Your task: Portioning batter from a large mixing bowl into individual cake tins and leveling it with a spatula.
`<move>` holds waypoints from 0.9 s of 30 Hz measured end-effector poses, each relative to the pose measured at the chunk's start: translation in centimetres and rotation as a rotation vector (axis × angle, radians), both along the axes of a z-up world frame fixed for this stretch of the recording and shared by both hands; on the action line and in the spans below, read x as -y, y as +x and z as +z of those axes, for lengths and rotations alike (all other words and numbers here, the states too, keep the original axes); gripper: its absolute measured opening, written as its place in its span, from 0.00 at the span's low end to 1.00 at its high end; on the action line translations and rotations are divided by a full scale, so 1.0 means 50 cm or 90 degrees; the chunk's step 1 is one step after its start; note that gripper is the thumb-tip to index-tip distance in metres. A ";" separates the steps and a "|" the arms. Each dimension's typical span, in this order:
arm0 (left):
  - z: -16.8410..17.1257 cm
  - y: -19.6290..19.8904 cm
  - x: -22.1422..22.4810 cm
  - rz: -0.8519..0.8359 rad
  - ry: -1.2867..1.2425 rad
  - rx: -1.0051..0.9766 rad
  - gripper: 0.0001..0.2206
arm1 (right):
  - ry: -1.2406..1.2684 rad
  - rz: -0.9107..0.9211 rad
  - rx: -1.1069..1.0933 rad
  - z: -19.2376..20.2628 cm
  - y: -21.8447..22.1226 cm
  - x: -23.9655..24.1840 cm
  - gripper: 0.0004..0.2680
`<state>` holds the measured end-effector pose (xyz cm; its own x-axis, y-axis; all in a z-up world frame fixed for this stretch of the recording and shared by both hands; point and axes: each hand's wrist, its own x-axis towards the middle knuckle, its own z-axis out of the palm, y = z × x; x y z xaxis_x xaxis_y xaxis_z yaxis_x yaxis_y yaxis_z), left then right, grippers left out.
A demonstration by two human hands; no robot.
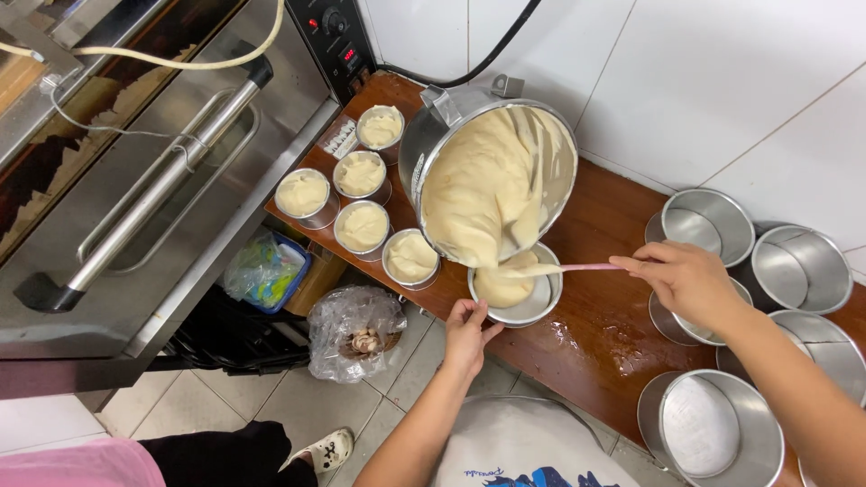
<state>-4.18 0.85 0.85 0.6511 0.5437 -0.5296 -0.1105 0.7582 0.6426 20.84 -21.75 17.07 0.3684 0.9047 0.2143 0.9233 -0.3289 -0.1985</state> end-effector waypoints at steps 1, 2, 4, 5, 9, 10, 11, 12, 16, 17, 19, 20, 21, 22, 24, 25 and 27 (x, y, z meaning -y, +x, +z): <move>-0.002 0.000 0.000 -0.002 -0.001 -0.001 0.08 | -0.001 -0.002 -0.001 -0.005 -0.008 0.003 0.20; -0.003 -0.001 0.000 -0.004 0.003 0.003 0.08 | 0.013 -0.005 -0.013 -0.010 -0.017 0.004 0.20; -0.006 -0.001 0.000 -0.007 0.005 0.008 0.08 | 0.025 -0.008 -0.024 -0.041 -0.031 0.015 0.20; -0.007 -0.002 0.000 -0.008 -0.001 0.009 0.08 | -0.007 -0.023 0.018 -0.067 -0.037 0.024 0.20; -0.005 -0.005 0.002 -0.001 0.015 -0.017 0.08 | -0.074 -0.047 0.115 -0.114 -0.087 0.052 0.19; -0.003 -0.007 0.001 -0.001 0.015 -0.017 0.08 | -0.074 -0.047 0.115 -0.101 -0.096 0.061 0.19; -0.001 -0.008 0.000 0.005 0.025 -0.032 0.08 | -0.094 -0.057 0.148 -0.088 -0.105 0.071 0.19; 0.001 -0.007 0.002 0.008 0.034 -0.046 0.08 | -0.116 -0.069 0.181 -0.075 -0.115 0.085 0.18; 0.017 -0.007 0.013 0.016 0.035 -0.048 0.09 | -0.191 -0.069 0.251 0.015 -0.119 0.126 0.21; 0.014 -0.008 0.015 0.019 0.036 -0.044 0.09 | -0.211 -0.086 0.292 0.031 -0.115 0.138 0.21; 0.013 -0.007 0.015 0.023 0.037 -0.039 0.08 | -0.230 -0.102 0.335 0.078 -0.110 0.137 0.21; 0.013 -0.008 0.015 0.022 0.024 -0.018 0.08 | -0.194 -0.130 0.334 0.107 -0.112 0.127 0.19; 0.013 -0.010 0.016 0.021 0.012 0.002 0.08 | -0.158 -0.158 0.332 0.135 -0.114 0.117 0.17; 0.009 -0.009 0.017 0.020 0.011 0.001 0.08 | -0.160 -0.159 0.331 0.127 -0.101 0.097 0.17; 0.001 -0.006 0.015 0.024 0.015 -0.016 0.07 | -0.088 -0.175 0.368 0.113 -0.074 0.056 0.20; -0.002 -0.007 0.018 0.025 0.016 -0.016 0.07 | -0.086 -0.175 0.368 0.102 -0.069 0.021 0.20; -0.010 -0.010 0.022 0.025 0.023 -0.006 0.08 | -0.081 -0.199 0.441 0.079 -0.057 -0.051 0.20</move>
